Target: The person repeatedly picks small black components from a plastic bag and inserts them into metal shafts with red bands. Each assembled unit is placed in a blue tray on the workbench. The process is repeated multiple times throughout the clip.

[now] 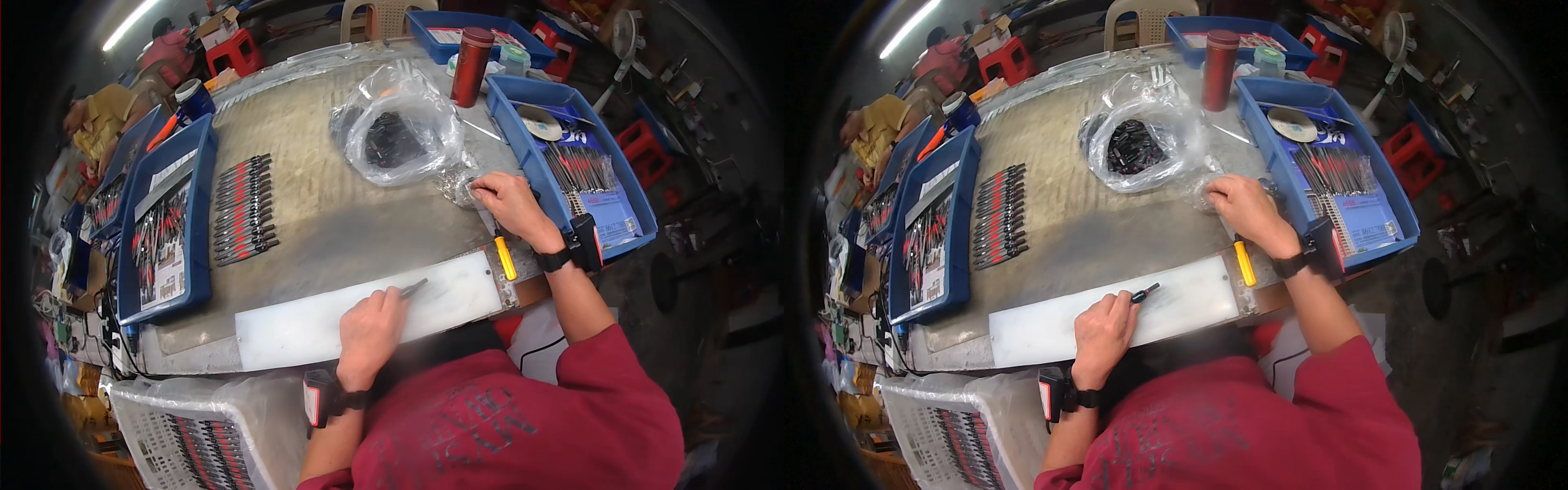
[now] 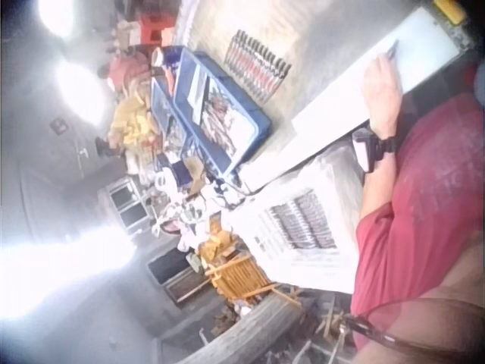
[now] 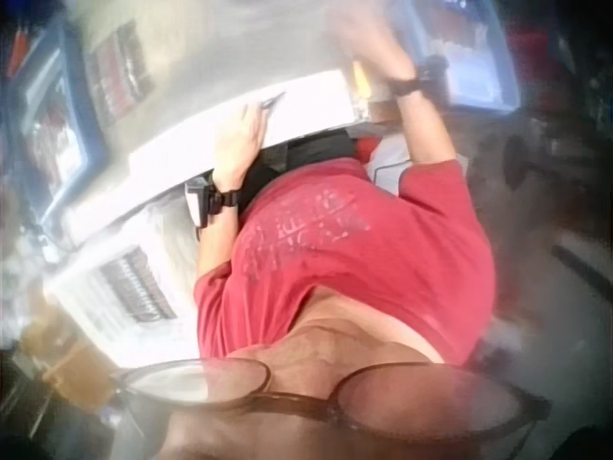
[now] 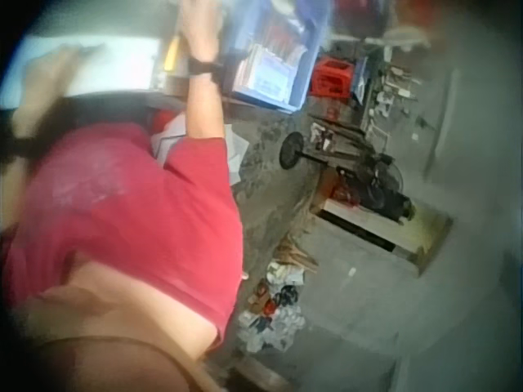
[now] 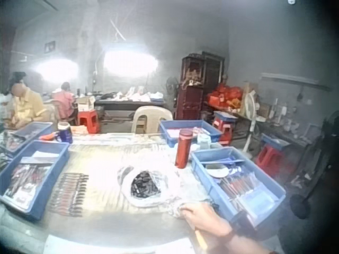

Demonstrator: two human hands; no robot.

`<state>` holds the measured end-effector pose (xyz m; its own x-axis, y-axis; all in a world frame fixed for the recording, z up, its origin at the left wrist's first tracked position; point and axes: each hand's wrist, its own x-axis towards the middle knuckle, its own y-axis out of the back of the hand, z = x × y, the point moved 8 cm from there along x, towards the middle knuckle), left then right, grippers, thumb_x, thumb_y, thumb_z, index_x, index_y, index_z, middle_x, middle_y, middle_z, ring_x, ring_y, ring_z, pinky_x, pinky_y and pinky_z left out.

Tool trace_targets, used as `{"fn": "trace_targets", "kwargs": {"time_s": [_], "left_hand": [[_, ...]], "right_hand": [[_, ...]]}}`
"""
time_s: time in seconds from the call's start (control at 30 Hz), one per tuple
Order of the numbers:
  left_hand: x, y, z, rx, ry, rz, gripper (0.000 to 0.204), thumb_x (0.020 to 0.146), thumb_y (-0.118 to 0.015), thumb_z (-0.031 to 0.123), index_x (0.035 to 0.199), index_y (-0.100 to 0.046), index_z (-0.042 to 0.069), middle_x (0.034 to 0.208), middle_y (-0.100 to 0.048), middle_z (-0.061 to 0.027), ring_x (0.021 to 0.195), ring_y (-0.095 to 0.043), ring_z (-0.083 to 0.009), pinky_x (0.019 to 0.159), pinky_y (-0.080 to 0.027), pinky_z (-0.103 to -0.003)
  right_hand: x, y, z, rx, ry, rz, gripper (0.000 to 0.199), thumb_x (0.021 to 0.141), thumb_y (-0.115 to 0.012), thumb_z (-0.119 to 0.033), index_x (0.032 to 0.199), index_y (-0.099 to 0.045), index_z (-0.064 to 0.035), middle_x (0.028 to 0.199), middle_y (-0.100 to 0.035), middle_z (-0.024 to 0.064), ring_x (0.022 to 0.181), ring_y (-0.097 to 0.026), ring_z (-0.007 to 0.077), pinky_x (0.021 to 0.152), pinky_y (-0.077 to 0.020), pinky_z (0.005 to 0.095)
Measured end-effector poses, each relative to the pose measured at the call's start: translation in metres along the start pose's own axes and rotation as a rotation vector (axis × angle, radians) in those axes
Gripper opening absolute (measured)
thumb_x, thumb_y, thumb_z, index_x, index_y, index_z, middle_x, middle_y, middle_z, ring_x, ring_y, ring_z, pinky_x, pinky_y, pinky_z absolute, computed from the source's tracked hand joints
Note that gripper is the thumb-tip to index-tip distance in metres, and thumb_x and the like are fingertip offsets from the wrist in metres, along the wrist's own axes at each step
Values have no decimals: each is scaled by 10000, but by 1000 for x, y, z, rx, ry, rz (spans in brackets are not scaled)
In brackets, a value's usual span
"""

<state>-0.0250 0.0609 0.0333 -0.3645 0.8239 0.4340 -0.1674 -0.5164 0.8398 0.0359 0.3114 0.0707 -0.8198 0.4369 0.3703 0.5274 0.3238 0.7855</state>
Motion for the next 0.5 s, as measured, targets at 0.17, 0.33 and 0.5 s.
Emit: {"fn": "trace_targets", "kwargs": {"time_s": [0.17, 0.33, 0.5], "left_hand": [[1, 4, 3, 20, -29, 11, 161, 811, -662, 147, 823, -519, 75, 660, -496, -61, 550, -549, -225, 474, -439, -349], [2, 3, 2, 4, -27, 5, 170, 811, -673, 153, 861, -538, 62, 666, -491, -65, 552, -545, -224, 480, -438, -351], [2, 3, 1, 16, -20, -10, 174, 813, -672, 157, 874, -541, 62, 670, -490, -63, 551, -544, -224, 482, -440, -350]], "right_hand": [[9, -6, 30, -85, -82, -32, 172, 826, -624, -130, 913, -681, 7, 880, -665, 193, 837, -643, 348, 733, -497, 402], [12, -19, 44, -193, -84, -111, 173, 818, -617, -136, 898, -683, 2, 880, -663, 196, 842, -637, 367, 750, -496, 418], [13, -23, 45, -285, -48, -133, 164, 812, -611, -128, 883, -686, -1, 868, -662, 194, 837, -633, 372, 769, -495, 430]]}}
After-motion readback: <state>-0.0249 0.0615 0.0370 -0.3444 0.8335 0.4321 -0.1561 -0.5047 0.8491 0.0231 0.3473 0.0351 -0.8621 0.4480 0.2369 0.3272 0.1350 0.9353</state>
